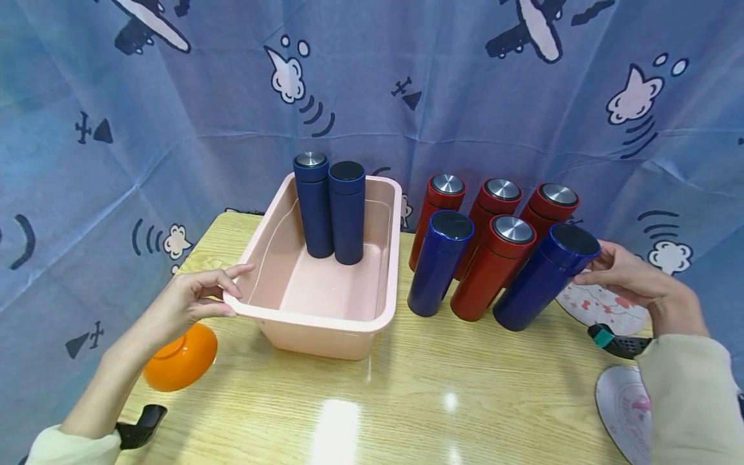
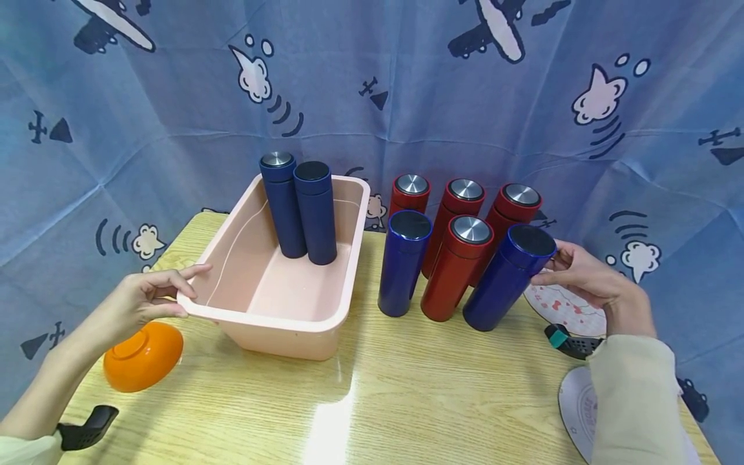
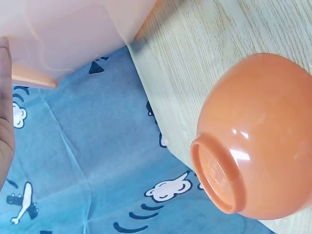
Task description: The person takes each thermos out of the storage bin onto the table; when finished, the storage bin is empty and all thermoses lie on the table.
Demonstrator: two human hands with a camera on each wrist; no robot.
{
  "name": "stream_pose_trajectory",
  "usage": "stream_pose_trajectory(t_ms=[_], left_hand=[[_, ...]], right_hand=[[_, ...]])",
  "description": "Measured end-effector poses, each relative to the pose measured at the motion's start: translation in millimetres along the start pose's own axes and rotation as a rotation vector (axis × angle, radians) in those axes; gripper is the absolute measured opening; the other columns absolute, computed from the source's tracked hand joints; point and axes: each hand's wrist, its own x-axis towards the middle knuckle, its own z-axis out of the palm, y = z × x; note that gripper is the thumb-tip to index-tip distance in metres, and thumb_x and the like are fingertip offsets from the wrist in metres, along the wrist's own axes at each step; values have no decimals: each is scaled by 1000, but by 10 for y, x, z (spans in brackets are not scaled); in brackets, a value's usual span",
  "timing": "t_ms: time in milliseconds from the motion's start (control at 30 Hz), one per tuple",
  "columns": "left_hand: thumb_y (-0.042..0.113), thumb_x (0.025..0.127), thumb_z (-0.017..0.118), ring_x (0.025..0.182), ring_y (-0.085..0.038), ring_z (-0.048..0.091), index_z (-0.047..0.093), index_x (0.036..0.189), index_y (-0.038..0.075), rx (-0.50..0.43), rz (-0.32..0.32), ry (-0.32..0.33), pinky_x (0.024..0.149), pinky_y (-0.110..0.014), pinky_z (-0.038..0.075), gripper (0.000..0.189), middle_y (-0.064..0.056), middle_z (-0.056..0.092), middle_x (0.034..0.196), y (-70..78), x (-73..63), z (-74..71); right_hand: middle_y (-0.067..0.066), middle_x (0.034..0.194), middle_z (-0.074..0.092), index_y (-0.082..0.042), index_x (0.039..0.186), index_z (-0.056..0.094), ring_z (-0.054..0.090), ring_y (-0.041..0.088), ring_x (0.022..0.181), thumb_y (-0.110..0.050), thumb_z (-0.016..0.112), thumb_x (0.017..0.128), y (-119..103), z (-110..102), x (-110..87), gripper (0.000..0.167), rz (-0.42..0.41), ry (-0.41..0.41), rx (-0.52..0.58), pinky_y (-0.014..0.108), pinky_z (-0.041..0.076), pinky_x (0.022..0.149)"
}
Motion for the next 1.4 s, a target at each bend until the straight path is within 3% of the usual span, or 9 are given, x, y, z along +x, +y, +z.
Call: stream_pose_trajectory(t_ms=[167,267,500,733,1067,1233,1400], left_hand=[[-7,74,74,108,1,60,65,89,0,-3,6,-1,71,-22,56,19,14,58,129,1,2,4],[-11,73,74,110,1,59,65,89,1,-4,20,1,70,-22,56,21,15,57,129,-1,4,3],[-14,72,73,111,2,58,65,89,1,-9,35,-2,70,-21,55,23,17,57,129,-15,18,6],[-8,72,75,108,1,60,65,88,2,11,28,5,69,-20,55,21,18,57,128,-10,13,4],[-7,73,76,106,1,61,66,89,2,21,10,10,69,-20,55,21,16,57,129,-2,-4,-2],[-7,73,75,106,2,61,66,89,2,18,10,7,70,-20,55,20,17,56,129,-3,-4,0],[-7,73,75,105,2,61,66,89,2,15,10,4,70,-20,55,21,18,56,129,-4,-2,3]], right_hand=[[2,132,59,-13,140,48,56,11,119,27,37,88,32,-43,-82,66,-58,-49,92,26,50,91],[0,136,56,-17,143,43,56,12,120,24,34,92,30,-64,-167,67,-54,-22,121,24,49,92],[-4,130,60,-19,138,49,62,13,111,18,33,96,1,-20,-360,58,-30,161,150,23,53,82],[1,129,61,-5,135,52,65,18,107,17,32,97,-110,111,-455,49,-159,317,227,28,55,82],[-6,119,65,-9,129,58,67,8,98,10,43,97,-404,384,-461,40,-157,565,83,18,54,74],[-6,119,65,-9,130,57,67,7,96,9,44,97,-565,512,-404,40,-175,570,2,16,53,74],[-8,121,63,-9,131,56,66,4,96,7,45,97,-751,668,-268,39,-122,558,-142,14,52,73]])
